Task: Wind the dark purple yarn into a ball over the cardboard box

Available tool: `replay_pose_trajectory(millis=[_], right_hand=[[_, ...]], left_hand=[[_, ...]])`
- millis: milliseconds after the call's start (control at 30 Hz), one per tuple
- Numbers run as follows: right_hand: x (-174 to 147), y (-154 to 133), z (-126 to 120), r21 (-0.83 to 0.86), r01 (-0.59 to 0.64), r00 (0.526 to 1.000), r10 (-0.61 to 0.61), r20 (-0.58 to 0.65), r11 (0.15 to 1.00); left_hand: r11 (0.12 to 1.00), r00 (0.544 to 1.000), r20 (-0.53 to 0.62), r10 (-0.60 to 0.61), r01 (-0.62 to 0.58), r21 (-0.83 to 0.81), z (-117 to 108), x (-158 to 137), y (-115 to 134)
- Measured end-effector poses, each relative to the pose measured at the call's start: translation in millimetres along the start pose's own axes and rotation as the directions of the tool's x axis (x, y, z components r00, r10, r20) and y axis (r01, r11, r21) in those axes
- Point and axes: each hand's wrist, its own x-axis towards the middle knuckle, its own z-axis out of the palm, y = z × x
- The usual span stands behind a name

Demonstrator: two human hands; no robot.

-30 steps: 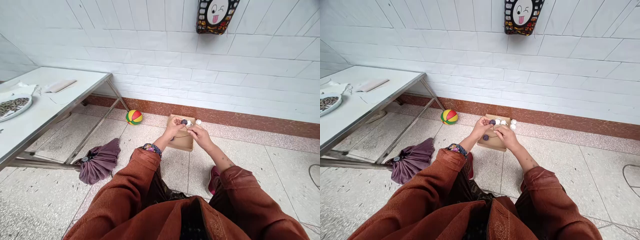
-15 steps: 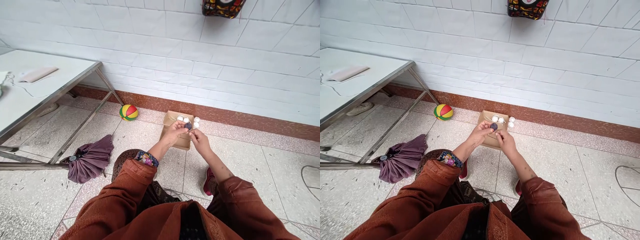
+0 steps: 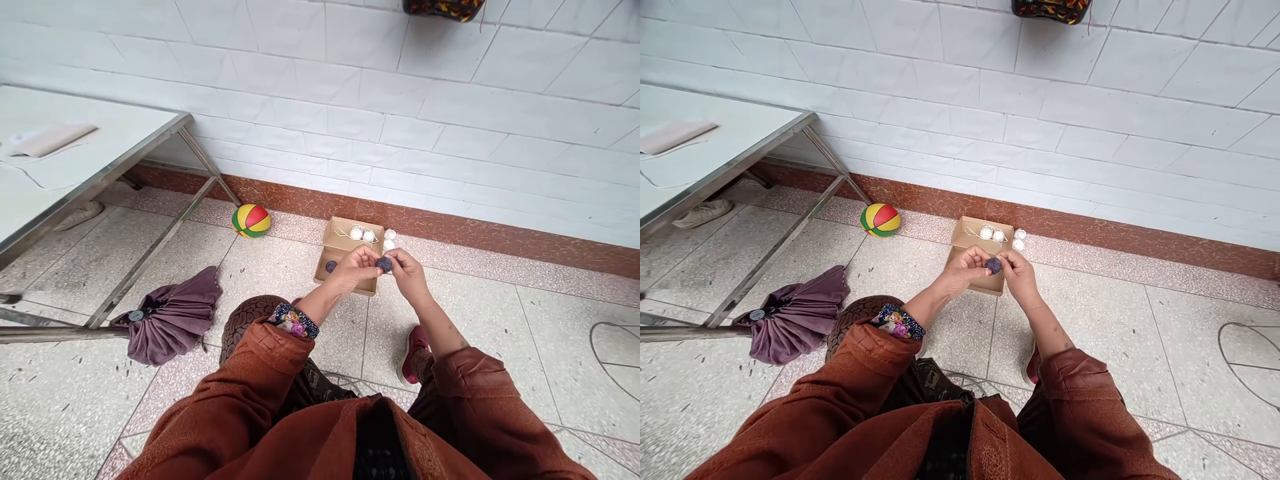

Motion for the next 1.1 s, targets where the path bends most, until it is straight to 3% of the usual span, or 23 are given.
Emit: replay_pose_trajectory(millis=[133, 233, 300, 467, 600, 667, 733, 867, 1000, 1100], right_hand=[[-10.2, 1.3, 7.3, -0.008, -0.003, 0.997, 0.004, 0.08, 1.0], [-17.0, -8.5, 6.8, -0.016, 0.119, 0.979, -0.115, 0.166, 0.993], [-18.0, -15.9, 2.1, 0.006, 0.191, 0.962, -0.188, 0.199, 0.982], [-7.0, -16.0, -16.2, -0.038, 0.147, 0.989, -0.147, 0.023, 0.988], [0.0, 0.5, -14.5, -0.049, 0.046, 0.999, -0.047, -0.026, 0.998], [-2.7, 4.7, -6.6, -0.042, 0.011, 1.0, -0.01, 0.018, 0.999], [-8.6, 2.6, 1.3, -0.044, 0.015, 0.996, -0.011, 0.091, 0.999], [-17.8, -13.3, 2.9, 0.002, 0.133, 0.977, -0.131, 0.168, 0.991], [-11.5, -17.9, -9.7, -0.013, 0.115, 0.993, -0.115, 0.019, 0.993], [-5.3, -8.5, -12.2, -0.033, 0.032, 0.996, -0.035, -0.077, 0.999]], left_hand=[[0.995, 0.988, -0.15, 0.028, -0.041, -0.086, 4.2, 5.3, -4.5], [0.996, 0.953, -0.289, 0.085, -0.082, 0.023, 3.0, 9.0, -4.8], [0.989, 0.943, -0.311, 0.117, -0.083, 0.122, 1.7, 10.3, -4.6], [0.959, 0.986, -0.146, 0.084, -0.04, 0.279, 2.4, 7.4, -6.1], [0.98, 0.999, 0.051, -0.009, -0.001, 0.197, 6.1, 2.1, -5.7], [0.994, 1.0, 0.013, 0.014, -0.015, 0.104, 6.5, 1.7, -4.6], [0.995, 0.992, -0.108, 0.072, -0.065, 0.07, 4.9, 3.3, -4.0], [0.98, 0.953, -0.269, 0.139, -0.094, 0.174, -0.9, 7.4, -5.2], [0.951, 0.975, -0.188, 0.115, -0.054, 0.303, -1.4, 4.7, -5.5], [0.971, 0.999, -0.039, 0.036, -0.026, 0.239, 2.4, -0.3, -2.7]])
